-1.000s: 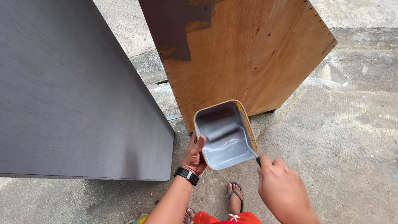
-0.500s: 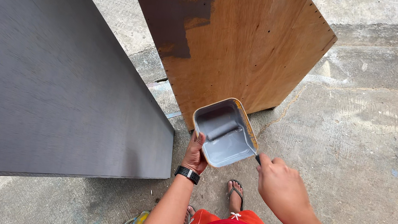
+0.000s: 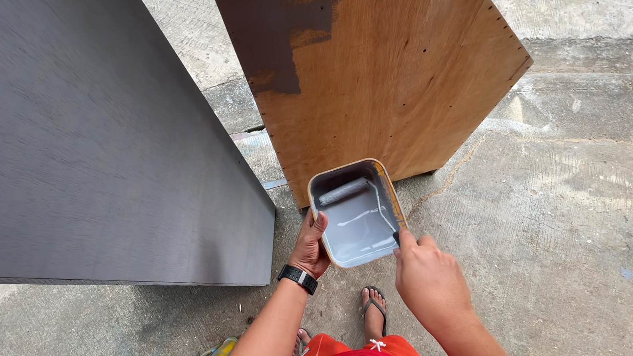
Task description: The person mixes gray paint in a tray using a drill with a mixing attachment, then uses a paint roller to apply the paint to a vertical wooden panel. The person repeatedly rolls the roller in the tray to reload paint and continues applying it to the panel.
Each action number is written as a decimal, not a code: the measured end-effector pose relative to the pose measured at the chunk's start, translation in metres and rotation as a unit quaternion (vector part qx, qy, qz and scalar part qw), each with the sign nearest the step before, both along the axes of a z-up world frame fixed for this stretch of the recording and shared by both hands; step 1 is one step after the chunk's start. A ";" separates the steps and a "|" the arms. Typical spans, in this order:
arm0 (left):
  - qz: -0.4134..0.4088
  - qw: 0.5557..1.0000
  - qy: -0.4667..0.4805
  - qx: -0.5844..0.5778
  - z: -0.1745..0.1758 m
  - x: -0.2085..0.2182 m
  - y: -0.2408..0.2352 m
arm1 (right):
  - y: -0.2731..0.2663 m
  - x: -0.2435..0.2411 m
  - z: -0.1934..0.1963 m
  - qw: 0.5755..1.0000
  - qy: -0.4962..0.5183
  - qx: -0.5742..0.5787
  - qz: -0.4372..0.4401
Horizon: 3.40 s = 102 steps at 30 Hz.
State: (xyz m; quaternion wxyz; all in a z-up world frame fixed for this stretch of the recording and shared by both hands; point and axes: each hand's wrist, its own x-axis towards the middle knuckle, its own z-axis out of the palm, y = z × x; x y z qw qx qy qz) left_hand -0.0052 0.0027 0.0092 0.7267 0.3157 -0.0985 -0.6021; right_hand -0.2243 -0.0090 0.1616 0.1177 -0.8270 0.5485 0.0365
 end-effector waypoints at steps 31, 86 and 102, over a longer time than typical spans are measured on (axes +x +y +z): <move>0.006 1.000 0.013 0.000 -0.009 0.006 -0.009 | 0.003 -0.017 0.001 0.997 -0.056 0.027 -0.048; 0.119 0.992 0.005 0.051 0.024 0.056 0.024 | -0.232 0.077 -0.068 0.869 -0.474 -0.091 -0.108; 0.108 0.994 -0.001 0.031 0.031 0.046 0.015 | -0.286 0.117 0.031 0.795 -0.539 -0.279 0.018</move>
